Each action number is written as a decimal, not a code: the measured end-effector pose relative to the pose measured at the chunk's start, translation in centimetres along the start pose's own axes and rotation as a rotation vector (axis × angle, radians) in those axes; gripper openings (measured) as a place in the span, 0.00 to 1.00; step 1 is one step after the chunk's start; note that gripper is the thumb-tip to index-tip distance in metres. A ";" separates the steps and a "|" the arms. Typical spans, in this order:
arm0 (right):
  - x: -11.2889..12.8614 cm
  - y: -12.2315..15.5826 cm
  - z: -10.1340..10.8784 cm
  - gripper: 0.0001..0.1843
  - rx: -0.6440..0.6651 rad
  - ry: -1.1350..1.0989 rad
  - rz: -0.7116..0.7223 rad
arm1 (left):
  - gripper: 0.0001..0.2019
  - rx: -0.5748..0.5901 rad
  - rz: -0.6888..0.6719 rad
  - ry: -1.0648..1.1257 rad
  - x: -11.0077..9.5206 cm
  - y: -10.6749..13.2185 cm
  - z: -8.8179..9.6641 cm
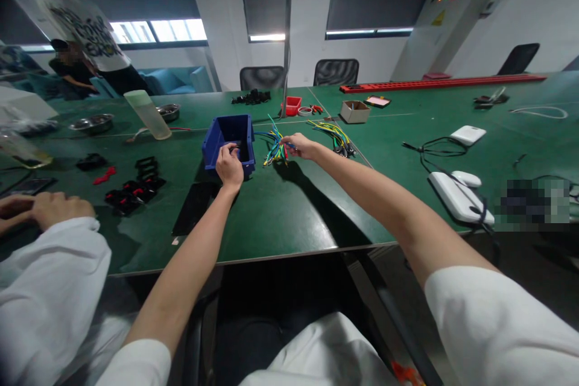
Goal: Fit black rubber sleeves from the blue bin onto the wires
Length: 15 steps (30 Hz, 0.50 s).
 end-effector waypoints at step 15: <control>-1.2 2.3 1.3 0.11 -0.249 -0.203 0.281 | 0.14 -0.054 -0.022 -0.018 0.1 0.1 -0.7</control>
Point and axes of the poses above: each hand's wrist, its own y-axis away from the middle knuckle, its own z-axis out of the back of the hand, x = y × z, the point moved 2 cm from there along -y, towards the middle knuckle, and after that the axes turned 6 degrees about -y, right-handed, at the moved point
